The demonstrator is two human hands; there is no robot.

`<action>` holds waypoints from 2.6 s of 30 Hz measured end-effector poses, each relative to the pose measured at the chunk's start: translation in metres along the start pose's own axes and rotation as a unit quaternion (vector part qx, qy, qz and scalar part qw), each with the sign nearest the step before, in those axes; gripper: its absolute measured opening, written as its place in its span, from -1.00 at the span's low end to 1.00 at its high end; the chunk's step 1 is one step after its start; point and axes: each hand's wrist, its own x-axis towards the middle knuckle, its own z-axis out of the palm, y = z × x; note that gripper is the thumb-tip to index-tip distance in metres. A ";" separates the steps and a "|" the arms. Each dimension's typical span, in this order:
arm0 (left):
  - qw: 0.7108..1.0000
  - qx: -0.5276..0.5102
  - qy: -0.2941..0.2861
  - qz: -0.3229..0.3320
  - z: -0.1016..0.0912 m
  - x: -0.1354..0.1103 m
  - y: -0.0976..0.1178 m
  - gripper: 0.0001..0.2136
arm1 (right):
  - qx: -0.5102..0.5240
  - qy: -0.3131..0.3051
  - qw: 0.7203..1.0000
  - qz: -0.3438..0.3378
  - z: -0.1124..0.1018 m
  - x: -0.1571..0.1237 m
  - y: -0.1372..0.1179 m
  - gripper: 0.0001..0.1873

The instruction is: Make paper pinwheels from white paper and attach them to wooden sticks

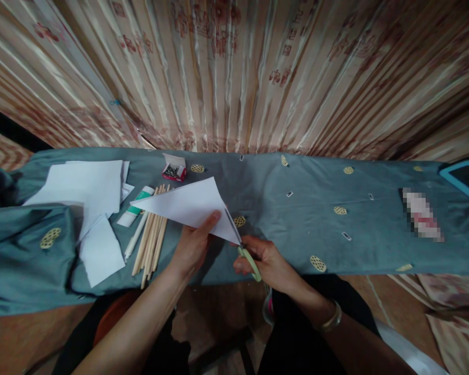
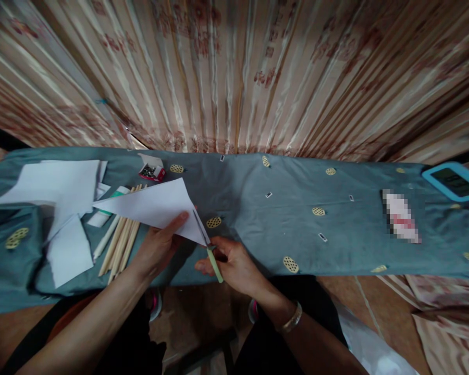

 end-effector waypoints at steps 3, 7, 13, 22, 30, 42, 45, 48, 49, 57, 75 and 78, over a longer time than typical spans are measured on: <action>1.000 0.009 0.001 0.010 -0.001 0.001 -0.002 -0.62 | -0.009 -0.001 1.000 -0.002 -0.001 0.000 -0.002 -0.56; 1.000 0.012 -0.002 0.018 -0.002 0.002 -0.006 -0.61 | -0.005 -0.004 1.000 0.004 0.000 0.000 -0.006 -0.51; 1.000 0.010 0.002 0.026 -0.002 0.001 -0.007 -0.64 | -0.007 -0.007 1.000 -0.001 0.001 0.000 -0.008 -0.54; 1.000 0.016 0.000 0.027 -0.001 0.002 -0.007 -0.60 | -0.022 0.000 1.000 0.001 0.001 0.001 -0.005 -0.52; 0.999 0.011 0.010 0.032 0.002 0.002 -0.007 -0.63 | -0.021 -0.012 1.000 -0.019 0.001 0.001 -0.006 -0.53; 1.000 -0.014 0.016 0.017 0.008 0.002 -0.002 -0.62 | -0.005 -0.046 0.998 -0.031 -0.006 0.001 -0.004 -0.57; 0.999 -0.014 0.017 0.024 0.008 0.002 -0.005 -0.62 | -0.010 -0.041 0.998 -0.040 -0.005 0.002 -0.002 -0.57; 0.999 -0.014 0.019 0.024 0.007 0.002 -0.009 -0.61 | -0.011 -0.027 0.999 -0.039 -0.003 0.002 -0.003 -0.53; 0.999 -0.013 0.017 0.024 0.007 0.002 -0.010 -0.60 | -0.011 -0.023 0.999 -0.037 -0.003 0.002 -0.004 -0.51; 0.999 -0.005 0.016 0.030 0.008 0.000 -0.011 -0.64 | -0.024 -0.008 0.999 -0.032 -0.001 0.000 -0.011 -0.49; 1.000 -0.013 -0.003 0.017 0.009 -0.003 -0.015 -0.67 | -0.026 0.013 0.998 -0.064 0.000 0.003 -0.004 -0.51; 1.000 -0.015 -0.002 0.018 0.011 -0.004 -0.015 -0.67 | -0.022 0.020 0.998 -0.064 0.001 0.003 -0.003 -0.52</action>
